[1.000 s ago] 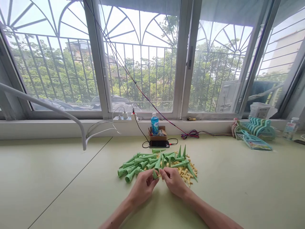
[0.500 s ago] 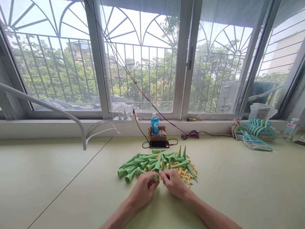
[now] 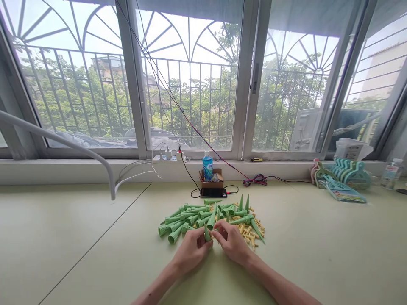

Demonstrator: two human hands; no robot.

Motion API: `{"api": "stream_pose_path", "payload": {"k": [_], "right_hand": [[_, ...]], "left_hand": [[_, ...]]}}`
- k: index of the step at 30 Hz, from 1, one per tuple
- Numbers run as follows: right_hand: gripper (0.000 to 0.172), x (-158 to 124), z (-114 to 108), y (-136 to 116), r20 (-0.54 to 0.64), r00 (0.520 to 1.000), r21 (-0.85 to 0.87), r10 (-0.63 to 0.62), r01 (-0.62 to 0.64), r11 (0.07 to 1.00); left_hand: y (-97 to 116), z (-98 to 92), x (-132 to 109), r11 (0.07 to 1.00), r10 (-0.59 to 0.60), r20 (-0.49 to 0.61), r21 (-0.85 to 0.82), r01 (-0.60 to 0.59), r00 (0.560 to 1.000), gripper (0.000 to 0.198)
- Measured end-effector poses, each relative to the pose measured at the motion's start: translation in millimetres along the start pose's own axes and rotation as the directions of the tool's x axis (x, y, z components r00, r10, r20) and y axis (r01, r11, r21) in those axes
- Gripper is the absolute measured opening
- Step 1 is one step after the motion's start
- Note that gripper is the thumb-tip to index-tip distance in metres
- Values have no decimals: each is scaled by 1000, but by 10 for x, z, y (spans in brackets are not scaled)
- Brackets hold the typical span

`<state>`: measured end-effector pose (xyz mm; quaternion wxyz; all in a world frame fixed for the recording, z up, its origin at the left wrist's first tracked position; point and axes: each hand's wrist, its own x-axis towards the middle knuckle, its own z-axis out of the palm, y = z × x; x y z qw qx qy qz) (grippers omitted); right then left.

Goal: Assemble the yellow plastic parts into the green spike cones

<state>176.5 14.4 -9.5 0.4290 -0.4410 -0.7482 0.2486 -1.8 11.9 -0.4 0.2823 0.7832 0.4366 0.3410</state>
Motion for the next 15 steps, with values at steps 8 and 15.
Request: {"api": "stream_pose_path", "payload": {"k": [8,15], "right_hand": [[17,-12,-15,8,66,996,23,-56,54,998],[18,-14,-28,0,65,996,17,-60,59,998]], "left_hand": [[-76,6,35,988,-90,11,-128,90,996,23],[-108,20,49,985,-85,-8,-153,83,996,31]]}}
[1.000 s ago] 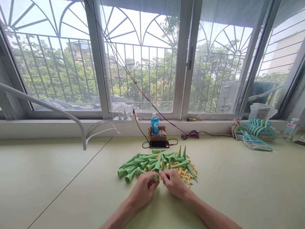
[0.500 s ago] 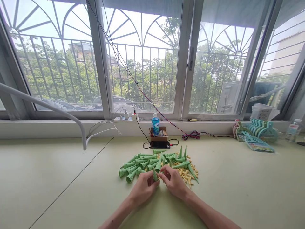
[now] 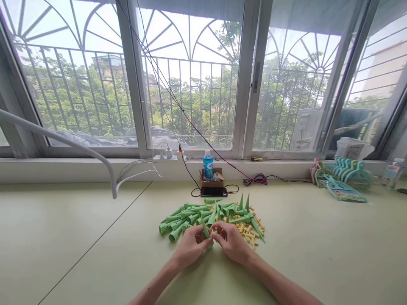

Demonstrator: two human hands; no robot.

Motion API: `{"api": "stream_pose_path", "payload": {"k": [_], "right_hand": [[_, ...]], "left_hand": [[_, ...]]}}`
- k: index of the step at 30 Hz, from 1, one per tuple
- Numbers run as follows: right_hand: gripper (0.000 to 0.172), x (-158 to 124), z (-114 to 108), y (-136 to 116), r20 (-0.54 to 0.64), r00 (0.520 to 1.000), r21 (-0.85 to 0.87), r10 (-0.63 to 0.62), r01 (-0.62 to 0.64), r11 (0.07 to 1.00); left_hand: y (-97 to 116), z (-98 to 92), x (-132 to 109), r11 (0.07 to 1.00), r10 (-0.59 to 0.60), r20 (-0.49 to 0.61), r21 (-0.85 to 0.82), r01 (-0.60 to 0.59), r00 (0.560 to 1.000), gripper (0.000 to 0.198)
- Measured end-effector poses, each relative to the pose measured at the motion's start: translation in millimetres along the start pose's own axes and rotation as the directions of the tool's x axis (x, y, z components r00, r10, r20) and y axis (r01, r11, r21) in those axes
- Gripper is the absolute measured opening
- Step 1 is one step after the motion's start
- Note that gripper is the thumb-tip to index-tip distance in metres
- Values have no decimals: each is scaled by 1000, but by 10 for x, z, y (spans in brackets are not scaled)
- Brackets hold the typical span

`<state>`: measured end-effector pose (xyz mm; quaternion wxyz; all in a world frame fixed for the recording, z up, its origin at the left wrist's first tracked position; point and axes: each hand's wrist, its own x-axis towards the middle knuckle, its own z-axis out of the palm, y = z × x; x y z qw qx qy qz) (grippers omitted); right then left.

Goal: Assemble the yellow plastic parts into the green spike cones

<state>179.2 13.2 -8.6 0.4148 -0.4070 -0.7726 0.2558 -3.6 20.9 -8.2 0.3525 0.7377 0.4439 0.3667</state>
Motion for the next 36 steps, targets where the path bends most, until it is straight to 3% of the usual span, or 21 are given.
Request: {"api": "stream_pose_path", "payload": {"k": [20,36], "right_hand": [[15,11,12,16,23,1000,17,8,-9,1000],[25,5,29,81,30,999,-53,-22,23,998]], "left_hand": [[101,-25,-43,995,-9,21,104,7,1000,19],[103,1,-91,959,148,-13,245,-141,989,18]]}}
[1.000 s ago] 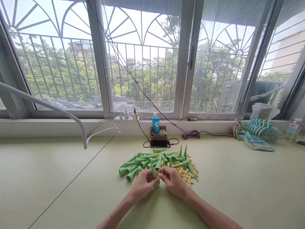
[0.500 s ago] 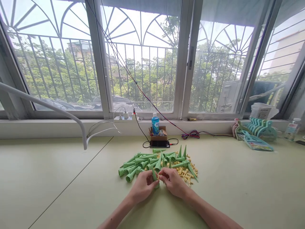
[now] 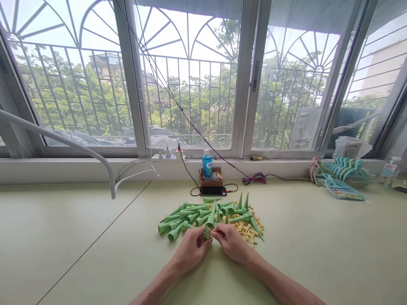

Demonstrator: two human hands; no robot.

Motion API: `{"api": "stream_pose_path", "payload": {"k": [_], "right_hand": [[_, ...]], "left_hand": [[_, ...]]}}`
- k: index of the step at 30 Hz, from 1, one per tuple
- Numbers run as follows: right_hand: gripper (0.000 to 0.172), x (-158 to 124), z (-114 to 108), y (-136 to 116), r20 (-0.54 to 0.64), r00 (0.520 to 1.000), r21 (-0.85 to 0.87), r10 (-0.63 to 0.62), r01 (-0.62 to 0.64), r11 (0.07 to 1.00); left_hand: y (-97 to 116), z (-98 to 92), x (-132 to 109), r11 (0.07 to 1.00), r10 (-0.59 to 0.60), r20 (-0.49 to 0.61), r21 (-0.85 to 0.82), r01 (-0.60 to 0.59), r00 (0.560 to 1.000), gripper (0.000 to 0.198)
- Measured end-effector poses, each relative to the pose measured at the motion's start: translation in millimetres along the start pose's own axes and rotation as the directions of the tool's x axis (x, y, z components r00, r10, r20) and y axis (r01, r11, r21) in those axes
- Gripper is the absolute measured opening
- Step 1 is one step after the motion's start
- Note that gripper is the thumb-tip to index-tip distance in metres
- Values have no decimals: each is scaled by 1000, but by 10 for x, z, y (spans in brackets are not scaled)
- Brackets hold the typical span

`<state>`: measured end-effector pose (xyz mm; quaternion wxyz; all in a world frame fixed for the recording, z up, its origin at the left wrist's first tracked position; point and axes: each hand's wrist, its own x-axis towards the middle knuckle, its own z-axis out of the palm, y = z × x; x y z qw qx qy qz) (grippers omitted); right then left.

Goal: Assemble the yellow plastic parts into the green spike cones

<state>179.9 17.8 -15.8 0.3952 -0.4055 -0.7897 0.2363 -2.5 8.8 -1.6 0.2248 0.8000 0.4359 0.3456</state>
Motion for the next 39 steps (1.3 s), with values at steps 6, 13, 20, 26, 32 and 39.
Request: {"api": "stream_pose_path", "payload": {"k": [6,13,20,26,32,39], "right_hand": [[28,-7,8,7,10,1000,-23,5,-5,1000],[34,-5,1,4,16,1000,-64,7,-6,998],[37,-6,28,62,20,1000,-119,19,-16,993],[40,-12,27,58,8,1000,-116,15,-14,993],[44,-13,29,36,2,1000,-77,2,-2,997],[48,-3,34,30,-15,1000,-63,20,-21,998]], "left_hand": [[-20,11,-9,999,26,-10,34,-26,1000,20],[-23,22,5,997,33,-1,65,-33,999,23],[7,18,1,998,40,-7,57,-39,999,23],[25,8,-9,997,49,6,55,-50,999,23],[42,7,-7,996,73,6,46,-73,997,18],[52,15,-10,996,85,-5,30,-85,996,16]]}}
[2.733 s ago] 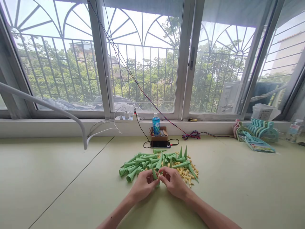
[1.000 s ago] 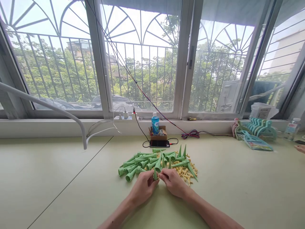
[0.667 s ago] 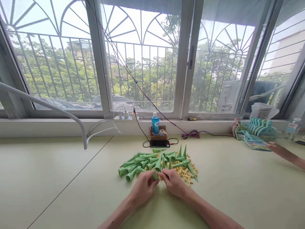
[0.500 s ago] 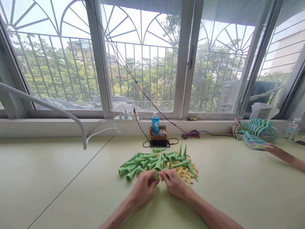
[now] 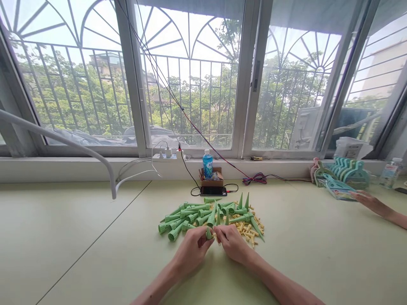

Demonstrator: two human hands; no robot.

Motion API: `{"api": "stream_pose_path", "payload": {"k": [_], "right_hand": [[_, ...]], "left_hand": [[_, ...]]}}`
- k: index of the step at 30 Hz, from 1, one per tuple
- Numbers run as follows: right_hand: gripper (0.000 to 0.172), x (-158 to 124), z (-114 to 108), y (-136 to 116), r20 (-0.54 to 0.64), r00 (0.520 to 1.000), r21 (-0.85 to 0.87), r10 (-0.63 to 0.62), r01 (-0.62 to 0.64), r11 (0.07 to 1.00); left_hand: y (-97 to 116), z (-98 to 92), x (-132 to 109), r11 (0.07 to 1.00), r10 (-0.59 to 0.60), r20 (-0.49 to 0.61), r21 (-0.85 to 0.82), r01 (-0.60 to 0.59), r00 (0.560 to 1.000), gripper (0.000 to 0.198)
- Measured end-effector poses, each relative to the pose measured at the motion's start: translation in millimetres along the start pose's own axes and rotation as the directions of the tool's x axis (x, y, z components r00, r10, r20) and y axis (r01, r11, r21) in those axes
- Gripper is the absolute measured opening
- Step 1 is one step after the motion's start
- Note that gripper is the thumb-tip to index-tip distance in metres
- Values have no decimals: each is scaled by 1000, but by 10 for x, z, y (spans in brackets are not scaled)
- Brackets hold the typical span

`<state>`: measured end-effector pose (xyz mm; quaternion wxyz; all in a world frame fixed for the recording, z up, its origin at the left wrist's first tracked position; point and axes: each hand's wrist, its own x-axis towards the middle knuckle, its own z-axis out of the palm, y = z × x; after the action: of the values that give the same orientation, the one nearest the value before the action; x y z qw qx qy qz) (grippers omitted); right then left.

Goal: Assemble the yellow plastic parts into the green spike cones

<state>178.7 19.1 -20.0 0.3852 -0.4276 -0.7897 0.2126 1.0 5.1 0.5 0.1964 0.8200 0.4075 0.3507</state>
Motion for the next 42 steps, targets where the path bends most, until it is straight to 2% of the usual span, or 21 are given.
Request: {"api": "stream_pose_path", "payload": {"k": [5,11,16,21,27,34,42], "right_hand": [[50,13,15,14,-1,1000,26,24,-24,999],[48,14,-2,-18,-3,999,81,40,-40,996],[36,0,-50,-78,10,999,113,49,-50,992],[29,-16,-64,-94,18,1000,124,17,-19,992],[33,-23,-63,-100,23,999,123,24,-26,992],[36,-14,-47,-59,18,1000,108,20,-22,994],[46,-15,-25,-37,8,999,97,33,-34,995]], "left_hand": [[6,-8,4,1000,-13,0,-18,13,1000,15],[4,-14,25,981,-95,3,-171,94,995,19],[-38,-21,69,929,-211,1,-311,201,978,28],[-43,-33,83,842,-255,89,-469,266,963,35],[-30,-26,75,893,-240,53,-380,242,969,39],[-49,-14,47,934,-204,22,-295,202,979,34],[-16,-22,49,943,-187,48,-270,193,981,29]]}}
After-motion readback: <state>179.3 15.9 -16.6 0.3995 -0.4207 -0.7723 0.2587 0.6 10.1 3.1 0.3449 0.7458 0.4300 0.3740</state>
